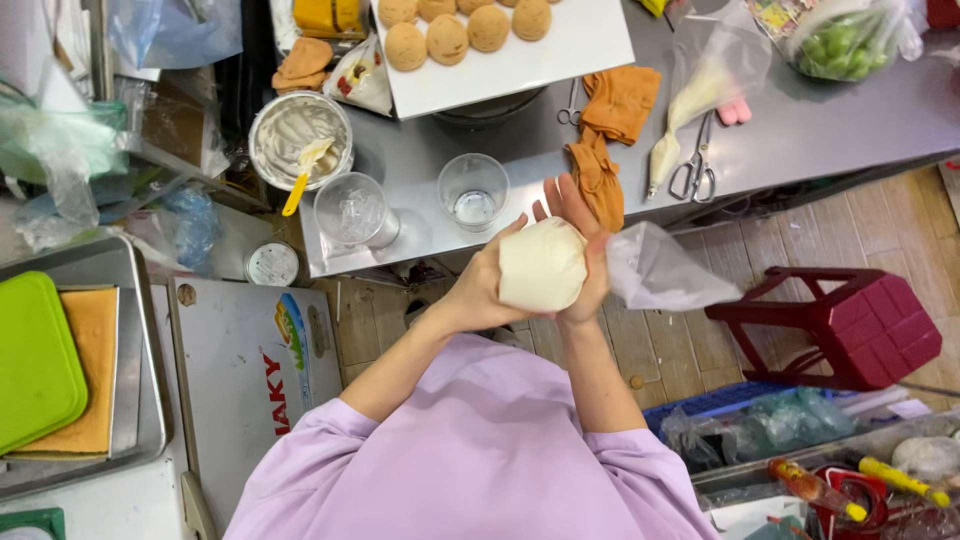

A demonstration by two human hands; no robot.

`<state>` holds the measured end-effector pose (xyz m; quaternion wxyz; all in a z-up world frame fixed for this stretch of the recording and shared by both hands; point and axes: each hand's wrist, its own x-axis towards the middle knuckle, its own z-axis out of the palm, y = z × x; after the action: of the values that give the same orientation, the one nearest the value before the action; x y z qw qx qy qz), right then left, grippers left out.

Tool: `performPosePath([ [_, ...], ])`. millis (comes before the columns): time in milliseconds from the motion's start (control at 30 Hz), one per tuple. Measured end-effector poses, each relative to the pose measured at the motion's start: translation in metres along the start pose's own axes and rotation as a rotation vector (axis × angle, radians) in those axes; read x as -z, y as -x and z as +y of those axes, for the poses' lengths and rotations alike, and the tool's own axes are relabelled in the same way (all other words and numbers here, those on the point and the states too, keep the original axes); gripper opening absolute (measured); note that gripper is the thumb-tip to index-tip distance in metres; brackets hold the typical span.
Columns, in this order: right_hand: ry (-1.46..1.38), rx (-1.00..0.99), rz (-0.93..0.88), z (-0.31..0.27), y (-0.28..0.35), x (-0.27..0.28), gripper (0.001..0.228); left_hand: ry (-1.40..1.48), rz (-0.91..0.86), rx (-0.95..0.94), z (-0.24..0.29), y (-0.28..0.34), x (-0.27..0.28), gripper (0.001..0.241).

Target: The person arranges round cookies on a white tray, then scoops a white creamy mixture from a metal bowl into a plastic piping bag using a spatula. The person twists the bag to prepare it for piping.

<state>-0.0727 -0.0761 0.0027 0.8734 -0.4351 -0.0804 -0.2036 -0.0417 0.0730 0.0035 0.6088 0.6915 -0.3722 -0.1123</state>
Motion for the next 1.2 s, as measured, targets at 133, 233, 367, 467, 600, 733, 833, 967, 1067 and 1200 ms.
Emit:
performPosePath([
  [133,-0.404,-0.099,0.049,-0.014,-0.006,0.021,0.047,-0.059,-0.171,-0.224,-0.008,0.019,0.001,0.036],
  [233,-0.704,-0.146,0.04,-0.03,-0.011,0.049,0.054,-0.043,-0.257,-0.036,-0.024,0.021,0.031,0.034],
  [367,-0.586,-0.029,0.021,-0.034,-0.01,0.066,0.056,0.197,-0.241,0.258,-0.041,0.017,0.062,0.055],
  [467,-0.471,-0.008,-0.073,-0.016,-0.009,0.055,0.053,0.609,-0.214,0.395,-0.045,0.001,0.061,0.09],
  [600,-0.363,-0.069,-0.062,0.004,-0.007,0.04,0.035,0.775,-0.476,0.64,-0.036,-0.009,0.031,0.102],
  [733,0.024,-0.304,-0.078,-0.003,-0.013,0.043,0.033,0.112,-0.222,0.375,-0.021,-0.016,0.025,0.092],
  [833,0.112,-0.373,-0.037,-0.008,-0.014,0.049,0.039,0.055,-0.256,0.396,-0.014,-0.022,0.024,0.092],
  [967,-0.253,-0.23,0.141,0.001,-0.009,0.059,0.06,0.026,-0.27,0.264,-0.018,-0.02,0.011,0.097],
  [1067,-0.258,-0.122,0.287,0.001,-0.008,0.079,0.062,-0.031,-0.152,0.195,-0.032,-0.013,0.002,0.084],
  [1200,-0.212,0.06,0.365,-0.015,-0.01,0.11,0.062,0.08,0.221,0.218,-0.057,0.001,-0.007,0.044],
])
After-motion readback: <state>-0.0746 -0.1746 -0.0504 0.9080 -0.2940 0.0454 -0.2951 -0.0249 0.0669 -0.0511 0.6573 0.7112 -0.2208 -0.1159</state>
